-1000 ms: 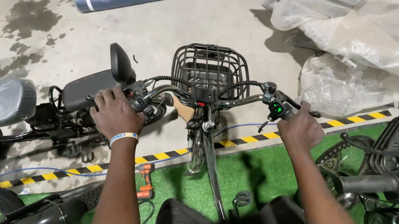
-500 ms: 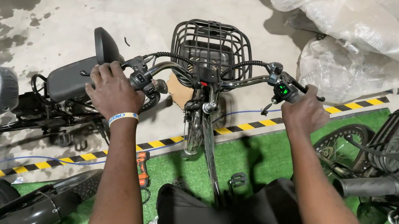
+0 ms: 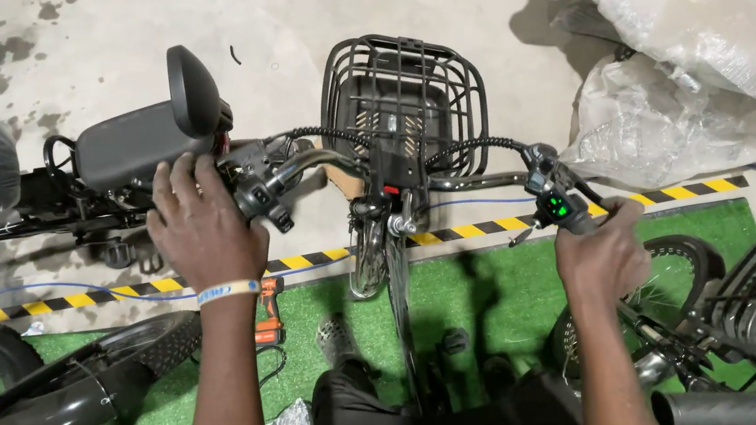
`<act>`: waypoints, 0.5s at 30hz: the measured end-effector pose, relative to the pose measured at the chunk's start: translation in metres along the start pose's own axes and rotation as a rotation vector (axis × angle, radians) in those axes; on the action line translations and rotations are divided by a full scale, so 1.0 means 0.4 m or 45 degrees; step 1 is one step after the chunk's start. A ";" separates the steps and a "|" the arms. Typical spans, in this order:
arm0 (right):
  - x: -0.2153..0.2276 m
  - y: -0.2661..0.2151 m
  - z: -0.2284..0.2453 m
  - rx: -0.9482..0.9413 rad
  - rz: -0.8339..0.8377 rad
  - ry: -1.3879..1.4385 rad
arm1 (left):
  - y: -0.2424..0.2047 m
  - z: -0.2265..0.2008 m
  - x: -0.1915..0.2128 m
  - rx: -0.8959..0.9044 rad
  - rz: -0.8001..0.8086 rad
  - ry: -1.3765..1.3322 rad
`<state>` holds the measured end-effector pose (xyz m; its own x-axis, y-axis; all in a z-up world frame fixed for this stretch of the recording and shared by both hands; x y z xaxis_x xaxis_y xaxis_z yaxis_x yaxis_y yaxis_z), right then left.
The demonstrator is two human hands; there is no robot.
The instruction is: The person uses a wrench to tighten the chain on the rear wheel of an electric bicycle while sitting on the floor. They then stand up, test the handlebars and controls, and move the bicycle forward through a workshop area filled with other bikes.
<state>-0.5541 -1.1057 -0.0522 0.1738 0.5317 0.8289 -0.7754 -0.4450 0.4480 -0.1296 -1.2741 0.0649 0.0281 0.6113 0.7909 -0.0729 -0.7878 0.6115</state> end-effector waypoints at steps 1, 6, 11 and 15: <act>0.012 -0.008 0.006 -0.010 0.022 -0.010 | -0.005 0.013 0.001 -0.006 -0.048 0.017; 0.004 -0.012 0.034 0.010 0.155 -0.185 | -0.011 0.053 0.048 0.031 -0.101 -0.043; 0.011 -0.039 0.109 -0.083 0.428 -0.401 | 0.005 0.114 0.003 0.032 -0.082 -0.028; 0.015 -0.058 0.136 -0.078 0.356 -0.574 | 0.006 0.166 -0.062 0.097 0.060 -0.031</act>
<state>-0.5020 -1.1312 -0.0395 0.1884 0.0305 0.9816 -0.8613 -0.4752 0.1801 -0.0641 -1.2960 0.0481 0.0507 0.5721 0.8186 0.0011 -0.8197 0.5728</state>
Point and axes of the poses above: each hand's wrist, its own y-axis towards the middle knuckle, its own x-axis out of the back of the hand, z = x × y, the point moved 9 cm from there along y, towards the middle knuckle, and after that the axes turned 10 degrees about -z, right-handed, at the moved point
